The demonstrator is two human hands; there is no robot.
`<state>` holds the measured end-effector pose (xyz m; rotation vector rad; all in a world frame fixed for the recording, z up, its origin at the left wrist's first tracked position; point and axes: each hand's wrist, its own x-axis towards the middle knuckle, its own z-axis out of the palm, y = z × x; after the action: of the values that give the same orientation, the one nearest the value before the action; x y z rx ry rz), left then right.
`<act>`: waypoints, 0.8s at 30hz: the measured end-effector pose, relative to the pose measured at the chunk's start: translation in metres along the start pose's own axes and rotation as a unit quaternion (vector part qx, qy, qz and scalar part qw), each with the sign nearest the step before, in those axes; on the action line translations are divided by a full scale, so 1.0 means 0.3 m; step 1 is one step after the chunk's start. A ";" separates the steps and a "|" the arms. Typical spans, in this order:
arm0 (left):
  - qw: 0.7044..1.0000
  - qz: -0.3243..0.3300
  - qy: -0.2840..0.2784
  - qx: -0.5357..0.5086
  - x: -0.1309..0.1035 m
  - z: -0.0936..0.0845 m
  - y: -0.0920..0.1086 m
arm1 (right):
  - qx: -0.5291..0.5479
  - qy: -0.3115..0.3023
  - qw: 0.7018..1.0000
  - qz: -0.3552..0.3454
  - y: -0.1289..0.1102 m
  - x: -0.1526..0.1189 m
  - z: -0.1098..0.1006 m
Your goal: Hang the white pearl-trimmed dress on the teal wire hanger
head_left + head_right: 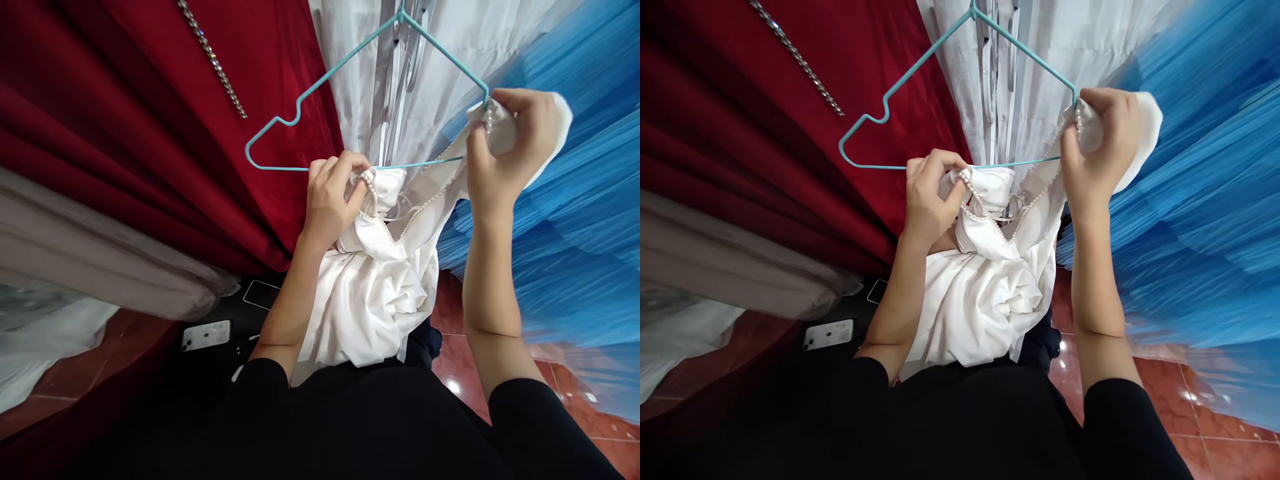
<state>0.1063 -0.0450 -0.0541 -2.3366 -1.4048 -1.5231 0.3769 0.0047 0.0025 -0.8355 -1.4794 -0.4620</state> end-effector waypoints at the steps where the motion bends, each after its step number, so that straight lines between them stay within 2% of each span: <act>1: 1.000 0.001 -0.004 -0.001 -0.001 -0.004 -0.001 | -0.004 -0.011 1.000 0.019 0.017 0.007 -0.003; 4: 0.999 0.017 -0.035 -0.002 0.001 -0.021 -0.006 | 0.015 -0.029 0.997 0.065 0.030 0.037 -0.024; 7: 0.998 0.023 -0.063 0.007 0.004 -0.035 -0.007 | 0.075 -0.014 0.994 0.082 0.028 0.081 -0.047; 10: 0.997 0.030 -0.077 0.009 0.004 -0.047 0.001 | 0.077 0.018 0.992 0.099 0.063 0.122 -0.063; 14: 0.995 0.041 -0.090 0.007 0.003 -0.067 0.009 | -0.013 0.037 0.989 0.145 0.182 0.130 -0.076; 18: 0.995 0.042 -0.094 -0.001 0.005 -0.076 0.009 | -0.122 0.013 0.974 0.191 0.306 0.067 -0.096; 21: 0.994 0.037 -0.100 -0.012 0.007 -0.068 0.017 | -0.203 0.019 0.952 0.228 0.289 -0.014 -0.148; 22: 0.994 0.034 -0.105 -0.012 0.009 -0.063 0.022 | -0.199 -0.030 0.949 0.244 0.251 -0.040 -0.174; 24: 0.993 0.027 -0.115 -0.010 0.013 -0.054 0.030 | -0.117 -0.171 0.946 0.249 0.138 -0.080 -0.230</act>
<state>0.1013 -0.0551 -0.0390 -2.6103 -1.3607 -1.2948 0.4520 -0.0238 -0.0220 -1.4917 -1.4687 -0.1112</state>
